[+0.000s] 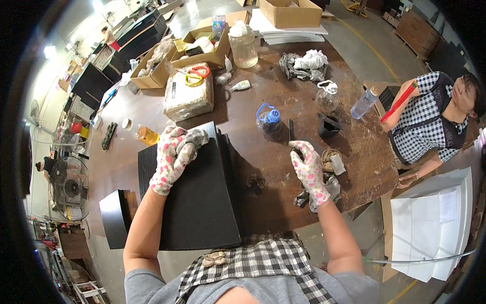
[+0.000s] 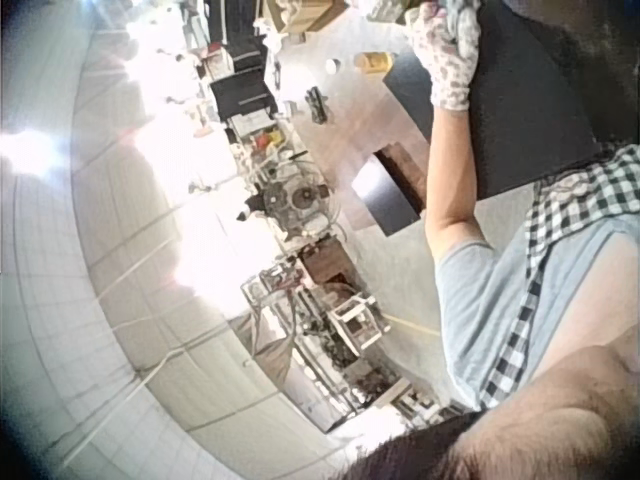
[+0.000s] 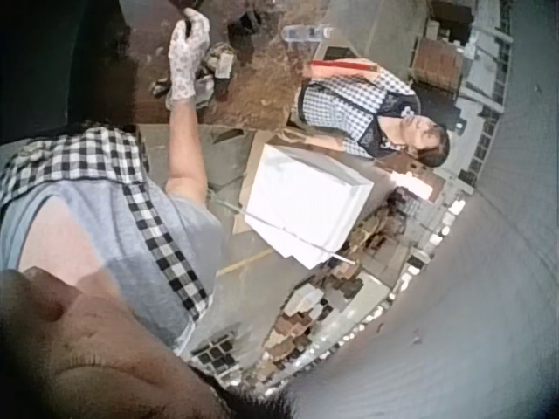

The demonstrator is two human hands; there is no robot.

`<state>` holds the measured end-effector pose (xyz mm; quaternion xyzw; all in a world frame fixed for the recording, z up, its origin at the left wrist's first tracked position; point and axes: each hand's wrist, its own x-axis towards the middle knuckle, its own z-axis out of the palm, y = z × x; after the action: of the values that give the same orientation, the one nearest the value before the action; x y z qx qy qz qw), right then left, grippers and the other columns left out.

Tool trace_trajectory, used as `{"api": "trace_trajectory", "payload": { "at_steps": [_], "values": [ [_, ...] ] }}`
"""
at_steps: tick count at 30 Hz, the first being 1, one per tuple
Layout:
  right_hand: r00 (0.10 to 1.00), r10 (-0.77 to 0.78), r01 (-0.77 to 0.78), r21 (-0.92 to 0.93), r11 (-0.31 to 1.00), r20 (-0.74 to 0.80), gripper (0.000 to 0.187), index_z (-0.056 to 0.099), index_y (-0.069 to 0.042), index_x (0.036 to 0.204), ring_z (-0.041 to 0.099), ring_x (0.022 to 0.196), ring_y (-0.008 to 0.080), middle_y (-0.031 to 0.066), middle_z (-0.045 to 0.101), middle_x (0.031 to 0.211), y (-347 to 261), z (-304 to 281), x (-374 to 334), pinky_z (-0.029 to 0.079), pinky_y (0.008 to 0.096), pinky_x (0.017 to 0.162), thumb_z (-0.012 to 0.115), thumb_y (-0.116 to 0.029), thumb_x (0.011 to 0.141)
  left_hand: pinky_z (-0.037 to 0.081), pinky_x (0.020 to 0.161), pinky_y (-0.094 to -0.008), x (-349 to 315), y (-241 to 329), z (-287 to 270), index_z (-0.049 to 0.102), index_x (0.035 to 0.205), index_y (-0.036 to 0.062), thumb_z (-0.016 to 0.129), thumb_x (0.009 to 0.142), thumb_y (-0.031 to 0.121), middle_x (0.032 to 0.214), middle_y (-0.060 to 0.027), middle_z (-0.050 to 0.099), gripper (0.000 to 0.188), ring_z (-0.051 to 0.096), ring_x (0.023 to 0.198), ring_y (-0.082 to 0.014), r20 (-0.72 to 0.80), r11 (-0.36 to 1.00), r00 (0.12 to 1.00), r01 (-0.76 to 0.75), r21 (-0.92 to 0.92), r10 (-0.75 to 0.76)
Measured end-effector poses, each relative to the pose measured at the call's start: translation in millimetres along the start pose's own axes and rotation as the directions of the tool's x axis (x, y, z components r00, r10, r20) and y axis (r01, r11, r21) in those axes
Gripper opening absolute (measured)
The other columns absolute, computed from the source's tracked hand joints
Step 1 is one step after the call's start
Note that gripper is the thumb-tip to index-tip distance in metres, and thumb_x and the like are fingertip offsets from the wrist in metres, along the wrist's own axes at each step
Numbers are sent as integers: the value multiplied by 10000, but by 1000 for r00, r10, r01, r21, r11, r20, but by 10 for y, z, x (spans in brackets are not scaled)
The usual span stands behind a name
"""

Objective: Cleaning and polishing black wood furniture panels using a rag and a liquid solution.

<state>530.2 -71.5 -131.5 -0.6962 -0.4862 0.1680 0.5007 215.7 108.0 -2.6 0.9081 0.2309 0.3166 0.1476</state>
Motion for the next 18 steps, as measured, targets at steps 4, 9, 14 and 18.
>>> {"api": "trace_trajectory", "payload": {
  "at_steps": [4, 9, 14, 18],
  "values": [
    [996, -85, 84, -89, 992, -8, 320, 685, -21, 1194, 644, 1160, 319, 148, 663, 1240, 113, 167, 515, 494, 403, 1039, 702, -85, 881, 457, 828, -477, -27, 223, -123, 732, 973, 106, 692, 860, 194, 845, -91, 650, 149, 585, 887, -354, 130, 989, 987, 74, 128, -90],
    [978, -209, 203, -305, 930, 11, 438, 670, -70, 1254, 581, 1232, 335, 149, 625, 1292, 168, 426, 1084, 463, 431, 1075, 766, -156, 835, 469, 960, -425, -135, 556, -489, 638, 1311, 28, 726, 858, 196, 1095, -141, 671, 492, 606, 1046, -343, 444, 954, 862, 295, -50, -244],
    [965, -239, 262, -343, 902, 109, 386, 700, -53, 1196, 619, 1114, 332, 157, 649, 1160, 124, 523, 1343, 497, 439, 989, 764, -145, 826, 468, 975, -418, -152, 680, -572, 695, 1238, 42, 706, 913, 264, 1086, -131, 716, 394, 634, 1065, -328, 433, 907, 864, 370, -202, -256],
    [940, -340, 326, -306, 895, 6, 344, 708, -22, 1151, 674, 964, 308, 154, 675, 1042, 161, 232, 1579, 542, 399, 855, 759, -119, 825, 503, 919, -421, -141, 714, -393, 737, 1133, 30, 692, 897, 162, 983, -127, 730, 275, 658, 990, -318, 265, 910, 896, 398, -120, -357]
  ]
}}
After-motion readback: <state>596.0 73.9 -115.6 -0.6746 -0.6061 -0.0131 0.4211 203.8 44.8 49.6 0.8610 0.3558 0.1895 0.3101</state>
